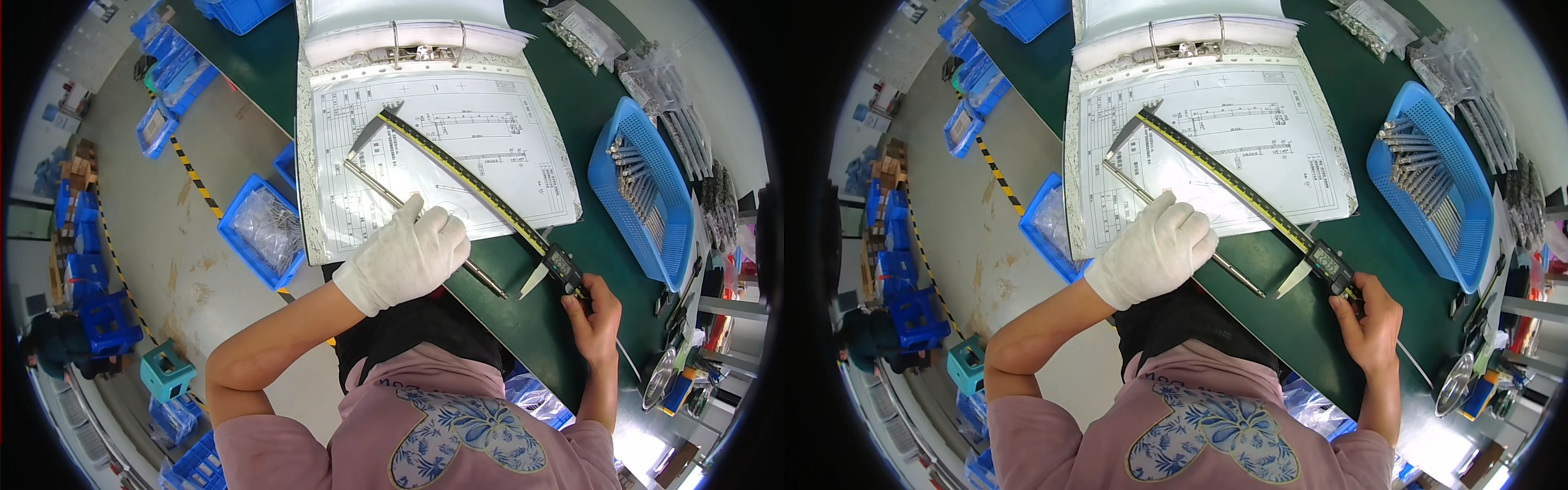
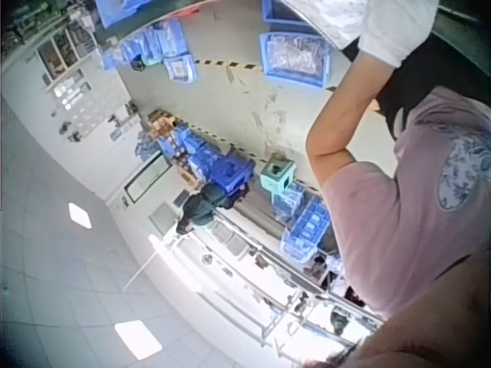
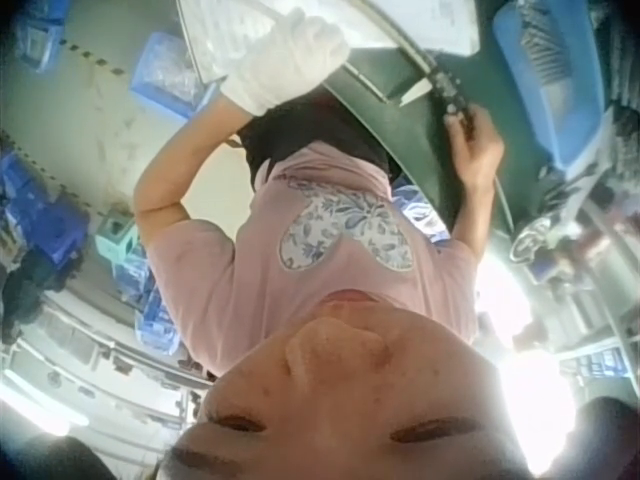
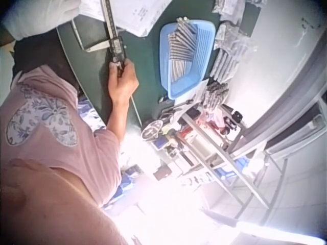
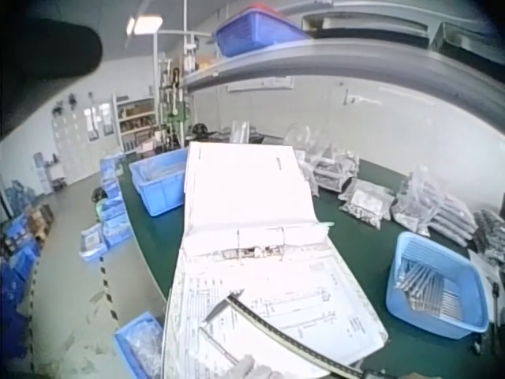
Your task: Using a digital caliper to measure the length of metal rods at a manufacturing workbench.
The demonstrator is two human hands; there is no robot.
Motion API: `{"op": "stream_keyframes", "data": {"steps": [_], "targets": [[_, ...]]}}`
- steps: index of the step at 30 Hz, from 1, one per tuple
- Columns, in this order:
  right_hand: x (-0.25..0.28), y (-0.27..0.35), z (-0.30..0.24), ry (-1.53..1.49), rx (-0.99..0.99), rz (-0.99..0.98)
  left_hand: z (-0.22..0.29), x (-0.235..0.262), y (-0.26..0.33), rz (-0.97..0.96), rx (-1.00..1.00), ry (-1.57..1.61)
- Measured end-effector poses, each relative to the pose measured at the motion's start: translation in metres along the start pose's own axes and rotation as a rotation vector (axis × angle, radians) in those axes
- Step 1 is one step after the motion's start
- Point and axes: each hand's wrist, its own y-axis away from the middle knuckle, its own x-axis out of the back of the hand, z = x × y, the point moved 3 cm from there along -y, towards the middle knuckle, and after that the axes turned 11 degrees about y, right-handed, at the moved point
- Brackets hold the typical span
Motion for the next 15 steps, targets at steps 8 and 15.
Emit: {"op": "stream_keyframes", "data": {"steps": [8,15], "targets": [[-0.0005,0.0023,-0.0004,-0.004,0.011,0.0,0.0019,0.0002,0.0019,-0.02,0.021,-0.002],[0.0012,0.0033,-0.0007,0.041,0.076,0.021,0.0029,-0.0021,0.0005,-0.153,0.021,-0.035]]}}
